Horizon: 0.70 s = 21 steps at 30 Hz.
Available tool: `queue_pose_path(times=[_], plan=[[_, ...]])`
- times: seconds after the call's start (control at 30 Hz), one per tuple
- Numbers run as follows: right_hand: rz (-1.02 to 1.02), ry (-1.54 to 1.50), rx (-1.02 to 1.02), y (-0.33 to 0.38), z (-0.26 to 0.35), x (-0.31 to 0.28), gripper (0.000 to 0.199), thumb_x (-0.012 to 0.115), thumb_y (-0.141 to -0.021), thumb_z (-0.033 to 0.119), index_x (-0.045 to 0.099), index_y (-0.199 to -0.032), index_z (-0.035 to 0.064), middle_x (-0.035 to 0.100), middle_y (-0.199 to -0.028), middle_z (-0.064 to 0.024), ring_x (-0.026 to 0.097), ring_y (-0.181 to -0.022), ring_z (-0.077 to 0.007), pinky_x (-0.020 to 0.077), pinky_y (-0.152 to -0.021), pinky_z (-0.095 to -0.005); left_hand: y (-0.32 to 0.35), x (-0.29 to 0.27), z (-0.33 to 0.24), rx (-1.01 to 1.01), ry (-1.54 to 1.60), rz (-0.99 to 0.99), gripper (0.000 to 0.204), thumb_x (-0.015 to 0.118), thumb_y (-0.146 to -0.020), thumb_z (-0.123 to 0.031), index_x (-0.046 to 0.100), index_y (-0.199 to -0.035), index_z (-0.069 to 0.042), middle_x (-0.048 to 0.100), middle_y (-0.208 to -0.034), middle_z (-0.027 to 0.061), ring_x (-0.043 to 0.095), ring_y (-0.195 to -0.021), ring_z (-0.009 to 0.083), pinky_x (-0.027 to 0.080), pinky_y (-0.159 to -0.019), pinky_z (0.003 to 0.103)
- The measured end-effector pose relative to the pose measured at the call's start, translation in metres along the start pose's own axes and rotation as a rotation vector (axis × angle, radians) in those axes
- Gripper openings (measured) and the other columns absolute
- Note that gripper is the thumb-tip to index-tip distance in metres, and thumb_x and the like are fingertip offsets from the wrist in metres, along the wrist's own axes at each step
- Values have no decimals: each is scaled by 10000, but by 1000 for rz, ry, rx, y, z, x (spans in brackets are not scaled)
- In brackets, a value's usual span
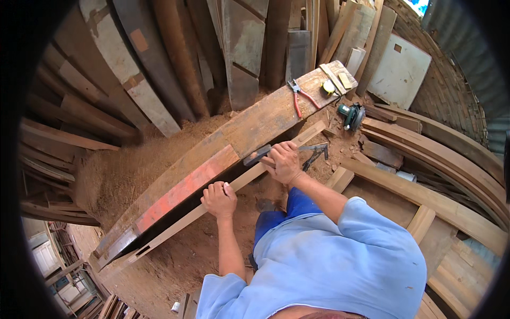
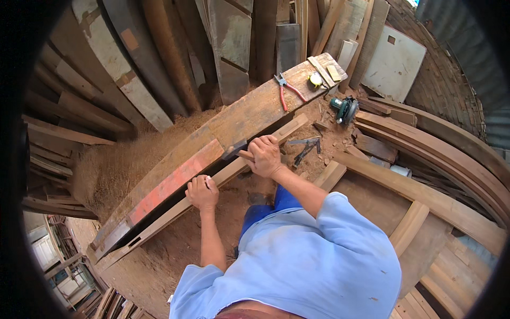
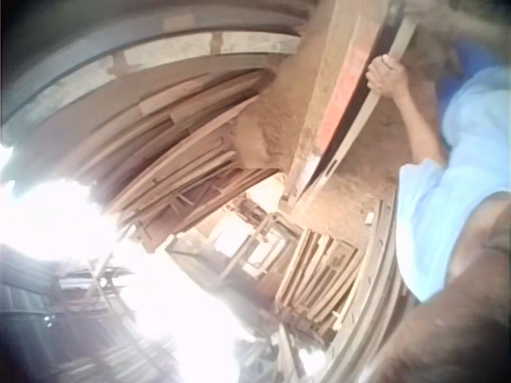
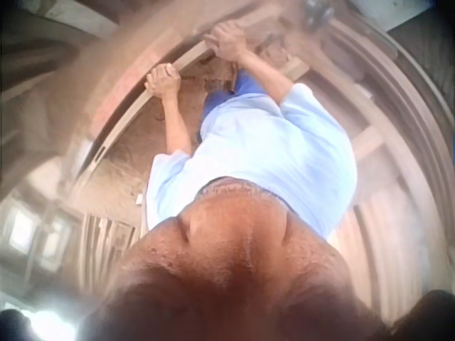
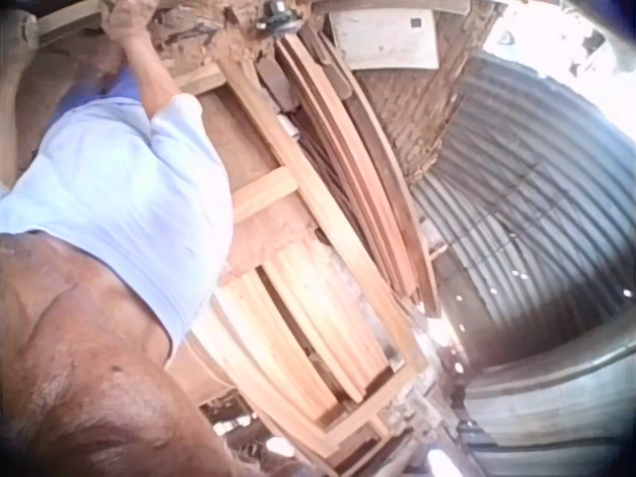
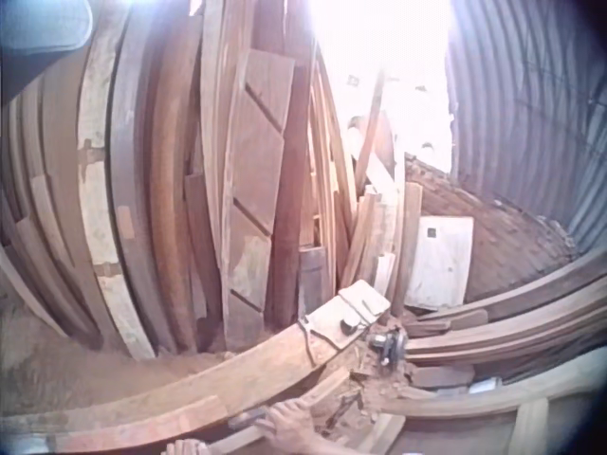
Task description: The person assembles components of a wooden door by hand, fitting panels into frame slots, using a hammer to tap pieces into place, and adjusting the fit with a scraper and a small wooden block.
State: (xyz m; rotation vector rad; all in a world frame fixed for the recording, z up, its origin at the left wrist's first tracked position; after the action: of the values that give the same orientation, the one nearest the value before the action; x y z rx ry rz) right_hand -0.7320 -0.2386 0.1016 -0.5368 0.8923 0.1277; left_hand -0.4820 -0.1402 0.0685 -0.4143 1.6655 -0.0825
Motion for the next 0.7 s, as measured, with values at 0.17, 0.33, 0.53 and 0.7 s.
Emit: queue_pose_path(times=[0.17, 0.33, 0.53, 0.7], plan=[[335, -60, 124, -36, -24, 11, 212, 705, -768, 221, 649, -877, 48, 672, -861, -144, 671, -866, -344, 478, -874, -481, -25, 10, 10, -27, 2, 21, 122, 627, -890, -267, 658, -874, -150, 662, -884, 33, 617, -854, 304, 456, -741, 473], [709, 89, 310, -131, -75, -62, 229, 631, -882, 206, 702, -1026, 42, 732, -914, -161, 731, -867, -344, 602, -746, -470, -40, 18, 26, -115, 70, 110, 153, 653, -891, -258, 659, -881, -106, 690, -863, 67, 623, -832, 324, 454, -755, 484], [614, 217, 509, -137, -266, -27, 274, 655, -835, 144, 709, -1089, 56, 734, -998, -236, 713, -976, -409, 569, -842, -516, -63, 24, 22, -217, 36, 180, 178, 664, -902, -264, 676, -885, -88, 696, -812, 94, 634, -815, 331, 457, -773, 482], [625, 164, 493, -98, -325, 13, 282, 687, -847, 183, 675, -1085, 31, 691, -1060, -268, 663, -1046, -431, 529, -888, -525, -71, 18, 13, -374, 29, 361, 208, 680, -893, -309, 692, -916, -102, 713, -834, 96, 659, -824, 330, 482, -772, 481]])
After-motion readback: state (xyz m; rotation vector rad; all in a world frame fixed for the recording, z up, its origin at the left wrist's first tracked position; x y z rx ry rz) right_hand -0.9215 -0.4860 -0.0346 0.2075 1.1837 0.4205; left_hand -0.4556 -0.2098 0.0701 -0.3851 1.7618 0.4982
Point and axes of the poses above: each hand's wrist, its own y-axis away from the middle knuckle, its own x-axis out of the palm, z = x × y, the point moved 1 cm from there along -y, towards the middle knuckle
